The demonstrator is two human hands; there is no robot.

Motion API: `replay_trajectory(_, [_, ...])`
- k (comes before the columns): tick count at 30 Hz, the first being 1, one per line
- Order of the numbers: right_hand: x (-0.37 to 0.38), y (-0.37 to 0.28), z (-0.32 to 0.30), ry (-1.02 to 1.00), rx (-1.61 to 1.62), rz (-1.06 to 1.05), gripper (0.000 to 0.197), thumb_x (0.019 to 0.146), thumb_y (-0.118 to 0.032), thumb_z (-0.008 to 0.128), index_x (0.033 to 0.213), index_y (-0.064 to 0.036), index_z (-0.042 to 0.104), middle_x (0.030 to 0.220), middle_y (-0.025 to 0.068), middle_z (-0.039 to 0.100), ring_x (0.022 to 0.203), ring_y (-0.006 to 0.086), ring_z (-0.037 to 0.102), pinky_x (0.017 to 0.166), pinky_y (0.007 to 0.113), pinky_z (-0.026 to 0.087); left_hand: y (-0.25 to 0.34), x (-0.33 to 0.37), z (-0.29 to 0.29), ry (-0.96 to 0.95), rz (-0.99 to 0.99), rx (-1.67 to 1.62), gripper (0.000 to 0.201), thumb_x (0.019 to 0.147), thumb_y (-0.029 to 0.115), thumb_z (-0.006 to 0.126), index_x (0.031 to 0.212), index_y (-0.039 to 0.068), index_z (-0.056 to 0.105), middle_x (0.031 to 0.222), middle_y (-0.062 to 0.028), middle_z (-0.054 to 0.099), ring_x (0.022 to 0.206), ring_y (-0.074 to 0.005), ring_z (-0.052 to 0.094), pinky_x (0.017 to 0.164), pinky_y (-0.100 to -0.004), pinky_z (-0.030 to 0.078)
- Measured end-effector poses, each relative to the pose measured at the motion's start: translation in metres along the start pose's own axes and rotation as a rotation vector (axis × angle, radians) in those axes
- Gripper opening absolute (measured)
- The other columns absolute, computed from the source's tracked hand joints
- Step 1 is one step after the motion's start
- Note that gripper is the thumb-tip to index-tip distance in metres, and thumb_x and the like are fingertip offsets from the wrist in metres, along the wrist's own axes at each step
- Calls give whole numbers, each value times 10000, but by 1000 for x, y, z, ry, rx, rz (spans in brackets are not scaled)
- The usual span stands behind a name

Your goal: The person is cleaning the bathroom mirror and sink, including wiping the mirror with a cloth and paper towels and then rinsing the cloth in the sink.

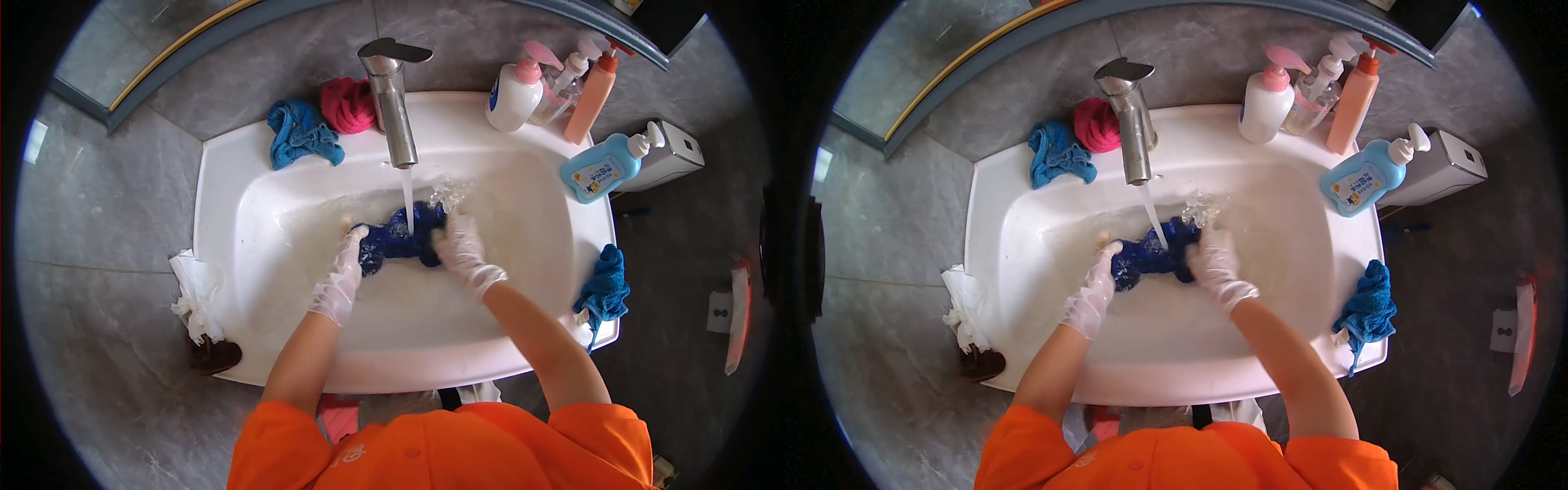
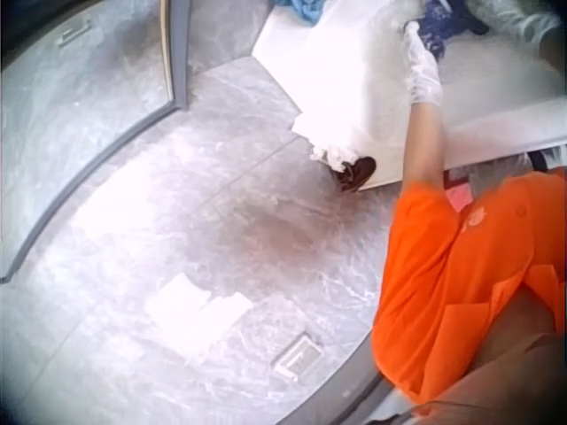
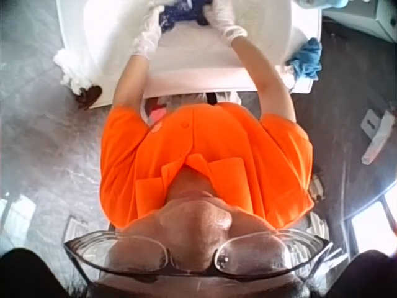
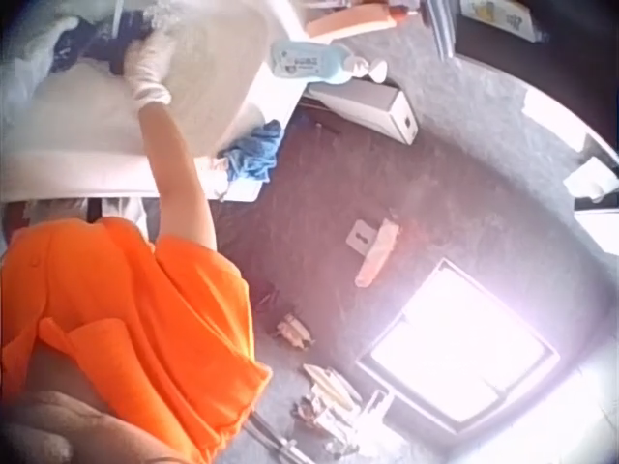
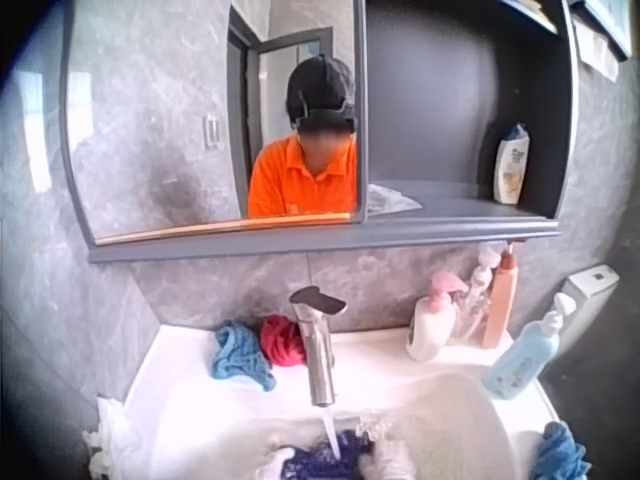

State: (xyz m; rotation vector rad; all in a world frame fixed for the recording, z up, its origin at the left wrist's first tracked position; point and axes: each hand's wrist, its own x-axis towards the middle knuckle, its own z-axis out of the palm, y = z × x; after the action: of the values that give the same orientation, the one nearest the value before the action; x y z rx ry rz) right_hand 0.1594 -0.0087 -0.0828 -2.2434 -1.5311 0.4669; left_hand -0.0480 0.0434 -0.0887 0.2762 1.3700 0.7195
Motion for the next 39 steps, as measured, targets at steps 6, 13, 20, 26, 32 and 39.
replay_trajectory(6, [-53,-116,-26,-406,1040,153,456,780,-196,659,1163,15,528,973,133,631,919,197,601,802,310,475,6,-30,18,-412,105,-232,543,861,592,451,1084,110,570,1016,-53,607,869,-194,598,756,-349,521])
replay_trajectory(13, [-27,-133,-43,-25,502,-416,262,800,-337,610,927,-109,592,914,123,604,870,321,589,733,398,475,0,-19,22,-675,624,214,391,919,454,432,1080,116,545,940,-11,605,817,-171,590,689,-292,516])
replay_trajectory(20, [31,-23,-29,35,141,-4,268,851,-321,553,994,-96,580,986,167,609,909,343,598,790,437,481,18,-42,-6,-84,360,652,640,866,438,553,1276,-33,416,1175,-105,539,1089,-185,501,954,-272,363])
replay_trajectory(26, [-6,-10,-21,-216,-460,-539,538,794,-110,556,1297,-50,376,876,161,616,761,328,638,648,405,526,10,-55,15,-114,1236,2032,881,732,522,620,1425,142,232,1487,-139,165,1377,-309,127,1077,-561,36])
replay_trajectory(32, [4,20,-38,-76,-307,-209,238,791,-216,611,980,-72,607,875,149,642,795,294,642,657,406,524,-19,-28,14,-209,863,2120,890,801,595,493,1431,62,158,1490,-159,132,1384,-292,96,1110,-466,17])
replay_trajectory(39, [39,-7,-70,-481,-275,-72,233,830,-228,560,982,-65,629,943,163,644,933,277,621,719,361,516,13,-33,44,-431,723,1843,1012,672,494,698,1399,-5,202,1444,-225,206,1355,-352,160,1104,-407,171])
